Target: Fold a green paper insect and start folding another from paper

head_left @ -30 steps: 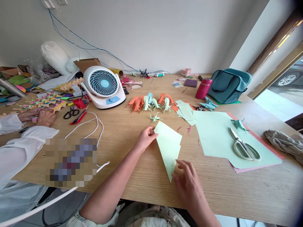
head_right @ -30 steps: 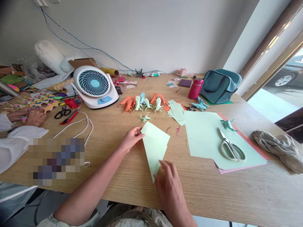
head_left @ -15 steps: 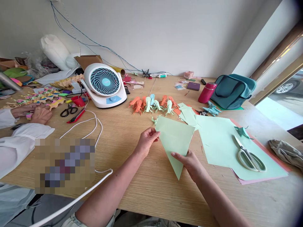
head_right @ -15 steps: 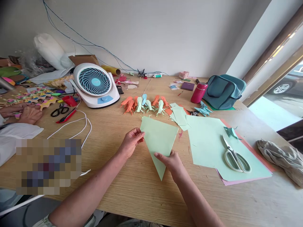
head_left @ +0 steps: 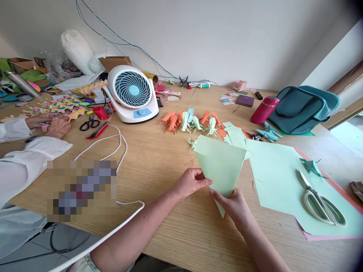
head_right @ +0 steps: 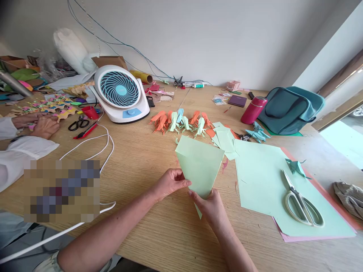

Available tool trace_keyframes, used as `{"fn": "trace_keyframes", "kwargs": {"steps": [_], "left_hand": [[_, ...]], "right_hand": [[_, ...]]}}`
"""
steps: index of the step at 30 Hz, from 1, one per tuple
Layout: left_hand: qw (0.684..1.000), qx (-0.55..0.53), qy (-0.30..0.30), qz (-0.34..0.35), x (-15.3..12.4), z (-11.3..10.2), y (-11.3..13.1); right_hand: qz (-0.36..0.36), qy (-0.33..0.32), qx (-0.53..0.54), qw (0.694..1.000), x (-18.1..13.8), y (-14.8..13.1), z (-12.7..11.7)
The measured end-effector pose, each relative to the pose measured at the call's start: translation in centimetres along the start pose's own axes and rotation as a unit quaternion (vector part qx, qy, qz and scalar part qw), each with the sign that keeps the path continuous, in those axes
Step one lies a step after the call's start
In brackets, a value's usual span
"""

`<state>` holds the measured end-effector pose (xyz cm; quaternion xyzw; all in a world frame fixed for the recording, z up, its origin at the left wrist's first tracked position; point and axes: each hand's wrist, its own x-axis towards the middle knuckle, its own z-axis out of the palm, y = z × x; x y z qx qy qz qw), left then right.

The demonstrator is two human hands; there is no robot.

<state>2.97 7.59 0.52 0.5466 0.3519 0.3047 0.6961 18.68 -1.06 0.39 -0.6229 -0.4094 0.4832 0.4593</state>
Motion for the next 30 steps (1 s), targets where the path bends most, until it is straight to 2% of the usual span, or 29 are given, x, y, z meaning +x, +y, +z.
{"fn": "trace_keyframes", "kwargs": {"steps": [5,12,18,25,30], "left_hand": [[0.998,0.03,0.048,-0.012,0.0,-0.4,0.2],[0.992,0.02,0.123,0.023,0.2,-2.9,2.5],[0.984,-0.056,0.159,0.054,0.5,-4.3,3.2],[0.981,-0.092,0.157,0.069,0.3,-4.2,3.3],[0.971,-0.115,0.189,0.093,0.5,-4.8,3.4]], "right_hand": [[0.014,-0.011,-0.029,0.999,-0.4,-0.4,0.1],[0.033,-0.026,-0.052,0.998,-0.6,0.2,0.1],[0.027,-0.031,-0.068,0.997,-0.5,0.5,-0.2],[0.03,-0.032,-0.082,0.996,-0.5,0.2,-0.5],[0.017,-0.061,-0.067,0.996,-0.3,0.3,-0.8]]}}
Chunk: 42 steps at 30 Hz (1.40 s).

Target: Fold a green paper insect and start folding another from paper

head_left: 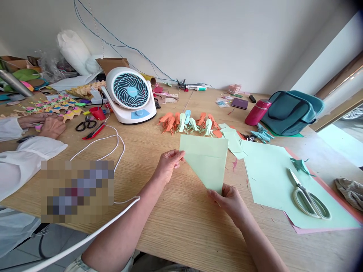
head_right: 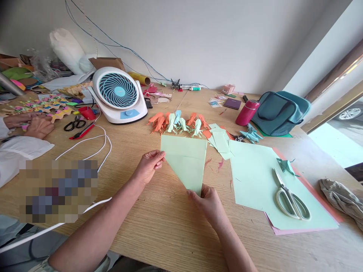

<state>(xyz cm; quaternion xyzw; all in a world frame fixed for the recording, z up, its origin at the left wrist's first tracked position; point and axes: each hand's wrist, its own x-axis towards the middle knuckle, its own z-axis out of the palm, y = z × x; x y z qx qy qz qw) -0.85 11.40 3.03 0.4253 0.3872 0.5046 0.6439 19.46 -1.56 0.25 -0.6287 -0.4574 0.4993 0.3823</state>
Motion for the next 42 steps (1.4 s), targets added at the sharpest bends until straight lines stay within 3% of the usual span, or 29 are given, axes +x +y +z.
{"fn": "trace_keyframes", "kwargs": {"steps": [7,15,21,24,27,32,35,42], "left_hand": [[0.999,-0.024,0.024,0.018,0.3,-0.7,0.8],[0.998,-0.062,0.01,0.032,0.0,-0.6,1.0],[0.998,-0.059,0.017,0.029,-0.3,-0.1,1.2],[0.997,-0.06,0.034,0.025,-0.5,0.3,1.1],[0.998,-0.055,0.013,0.024,-0.9,0.8,0.8],[0.997,-0.029,-0.003,0.07,-1.7,1.4,0.7],[0.994,-0.017,-0.012,0.106,-2.0,1.6,0.7],[0.977,0.046,-0.132,0.159,-2.9,2.2,-0.1]], "right_hand": [[-0.043,-0.007,0.024,0.999,-0.2,-0.4,-0.4],[-0.084,0.083,-0.087,0.989,0.3,-0.1,-2.6],[-0.114,0.19,-0.189,0.957,0.5,0.0,-3.6],[-0.136,0.164,-0.132,0.968,0.3,-0.3,-3.7],[-0.162,0.126,-0.057,0.977,0.1,-0.6,-3.7],[-0.21,0.208,-0.024,0.955,-0.6,-1.0,-3.4],[-0.262,0.217,-0.019,0.94,-1.0,-1.1,-2.9],[-0.323,0.216,0.006,0.922,-1.0,-1.4,-1.9]]}}
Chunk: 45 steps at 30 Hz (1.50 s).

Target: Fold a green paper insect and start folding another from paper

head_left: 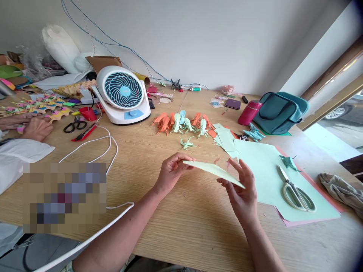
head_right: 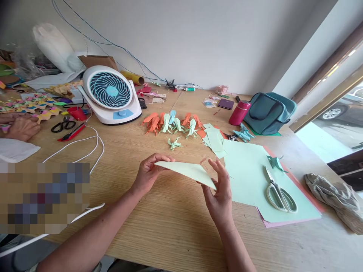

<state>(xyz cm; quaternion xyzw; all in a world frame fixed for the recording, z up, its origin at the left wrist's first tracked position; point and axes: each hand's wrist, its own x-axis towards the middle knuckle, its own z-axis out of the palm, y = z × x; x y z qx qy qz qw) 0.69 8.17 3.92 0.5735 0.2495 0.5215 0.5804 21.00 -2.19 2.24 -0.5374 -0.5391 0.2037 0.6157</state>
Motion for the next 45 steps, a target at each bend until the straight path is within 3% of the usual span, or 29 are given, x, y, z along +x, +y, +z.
{"fn": "trace_keyframes", "kwargs": {"steps": [5,11,15,19,24,29,33,37,41,45], "left_hand": [[0.991,0.057,-0.095,0.073,-0.2,0.1,-0.8],[0.959,0.209,-0.145,0.123,-0.8,-1.2,-0.9],[0.913,0.311,-0.208,0.162,-2.5,-2.9,-0.7],[0.867,0.381,-0.277,0.16,-4.5,-4.2,-0.7],[0.809,0.474,-0.309,0.16,-5.8,-5.1,-0.9],[0.723,0.569,-0.364,0.144,-6.9,-6.0,-0.8],[0.683,0.611,-0.387,0.096,-7.9,-6.0,-0.2],[0.673,0.621,-0.393,0.088,-8.4,-6.4,-0.1],[0.689,0.612,-0.375,0.099,-8.4,-7.0,0.3],[0.708,0.602,-0.348,0.12,-8.2,-5.6,1.1]], "right_hand": [[-0.058,-0.026,-0.054,0.996,0.3,0.2,-0.6],[-0.084,-0.12,-0.098,0.984,0.2,0.9,-1.4],[-0.091,-0.214,-0.144,0.962,-0.8,1.1,-2.0],[-0.13,-0.291,-0.259,0.912,-2.4,0.9,-2.4],[-0.153,-0.323,-0.385,0.851,-3.9,0.4,-2.7],[-0.186,-0.343,-0.406,0.827,-4.4,0.3,-3.1],[-0.206,-0.361,-0.416,0.809,-4.6,0.5,-3.3],[-0.214,-0.366,-0.421,0.802,-4.8,0.8,-3.6],[-0.214,-0.379,-0.403,0.805,-4.8,0.9,-3.6],[-0.205,-0.372,-0.379,0.822,-4.7,0.7,-3.4]]}}
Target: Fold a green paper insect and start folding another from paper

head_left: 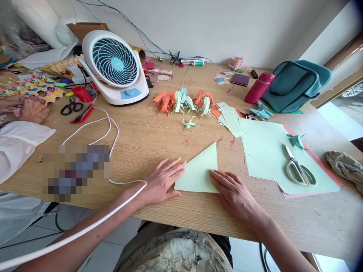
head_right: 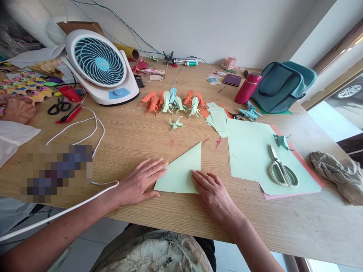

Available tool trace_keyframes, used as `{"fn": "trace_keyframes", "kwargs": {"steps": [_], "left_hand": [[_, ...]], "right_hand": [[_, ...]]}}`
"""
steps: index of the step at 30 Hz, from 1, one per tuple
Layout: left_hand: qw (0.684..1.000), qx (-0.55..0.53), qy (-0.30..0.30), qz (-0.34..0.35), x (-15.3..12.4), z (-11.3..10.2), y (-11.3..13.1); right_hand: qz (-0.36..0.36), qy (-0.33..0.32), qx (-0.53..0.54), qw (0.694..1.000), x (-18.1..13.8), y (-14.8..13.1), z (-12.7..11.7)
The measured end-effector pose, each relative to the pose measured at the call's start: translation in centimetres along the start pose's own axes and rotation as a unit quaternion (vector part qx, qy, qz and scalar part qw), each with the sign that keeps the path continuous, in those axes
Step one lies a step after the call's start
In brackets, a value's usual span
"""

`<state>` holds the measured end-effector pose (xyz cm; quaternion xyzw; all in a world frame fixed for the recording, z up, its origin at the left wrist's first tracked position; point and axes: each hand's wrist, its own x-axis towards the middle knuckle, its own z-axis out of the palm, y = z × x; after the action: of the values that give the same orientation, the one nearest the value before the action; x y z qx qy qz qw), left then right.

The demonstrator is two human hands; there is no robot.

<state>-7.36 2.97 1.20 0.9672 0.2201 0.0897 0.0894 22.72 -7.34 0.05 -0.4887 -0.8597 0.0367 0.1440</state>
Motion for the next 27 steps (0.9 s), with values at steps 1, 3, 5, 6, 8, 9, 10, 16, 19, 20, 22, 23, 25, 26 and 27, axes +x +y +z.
{"fn": "trace_keyframes", "kwargs": {"steps": [1,3,5,6,8,9,10,16,19,20,22,23,25,26,27], "left_hand": [[1.0,-0.007,0.007,0.013,0.5,-0.1,0.4],[0.999,-0.024,0.003,0.041,1.6,-0.1,1.2],[0.999,-0.03,0.009,0.039,2.7,0.2,1.7],[0.999,-0.027,0.014,0.034,3.2,0.3,1.9],[0.999,-0.024,0.025,0.023,3.8,0.5,2.1],[0.999,-0.024,0.027,0.02,4.0,0.4,2.2],[0.999,-0.024,0.025,0.016,4.2,0.3,2.2],[0.997,-0.01,-0.054,-0.057,6.1,-2.1,1.9],[0.992,-0.025,-0.085,-0.095,8.0,-3.5,0.9],[0.989,-0.045,-0.099,-0.099,8.7,-3.8,0.5],[0.985,-0.078,-0.118,-0.097,9.8,-4.2,-0.3],[0.984,-0.09,-0.123,-0.095,10.2,-4.2,-0.6],[0.982,-0.102,-0.127,-0.098,10.8,-4.0,-1.1],[0.981,-0.106,-0.125,-0.101,10.9,-3.9,-1.2],[0.981,-0.109,-0.121,-0.104,11.0,-3.7,-1.3]], "right_hand": [[0.002,0.003,0.006,1.0,0.1,0.0,-0.1],[0.004,0.0,0.017,1.0,0.2,0.0,-0.3],[0.005,-0.005,0.029,1.0,0.3,0.1,-0.5],[0.005,-0.004,0.034,0.999,0.4,0.2,-0.6],[0.004,0.003,0.043,0.999,0.5,0.3,-0.8],[0.004,0.008,0.046,0.999,0.6,0.4,-0.8],[0.005,0.014,0.049,0.999,0.7,0.4,-0.8],[0.059,0.046,0.081,0.994,2.5,0.7,-1.5],[0.093,0.026,0.086,0.992,3.9,1.2,-1.9],[0.101,0.02,0.082,0.991,4.3,1.5,-2.0],[0.117,0.016,0.078,0.99,5.0,2.0,-1.8],[0.128,0.017,0.081,0.988,5.2,2.2,-1.6],[0.149,0.022,0.094,0.984,5.6,2.6,-1.1],[0.156,0.024,0.101,0.982,5.7,2.8,-0.9],[0.158,0.026,0.107,0.981,5.7,2.9,-0.7]]}}
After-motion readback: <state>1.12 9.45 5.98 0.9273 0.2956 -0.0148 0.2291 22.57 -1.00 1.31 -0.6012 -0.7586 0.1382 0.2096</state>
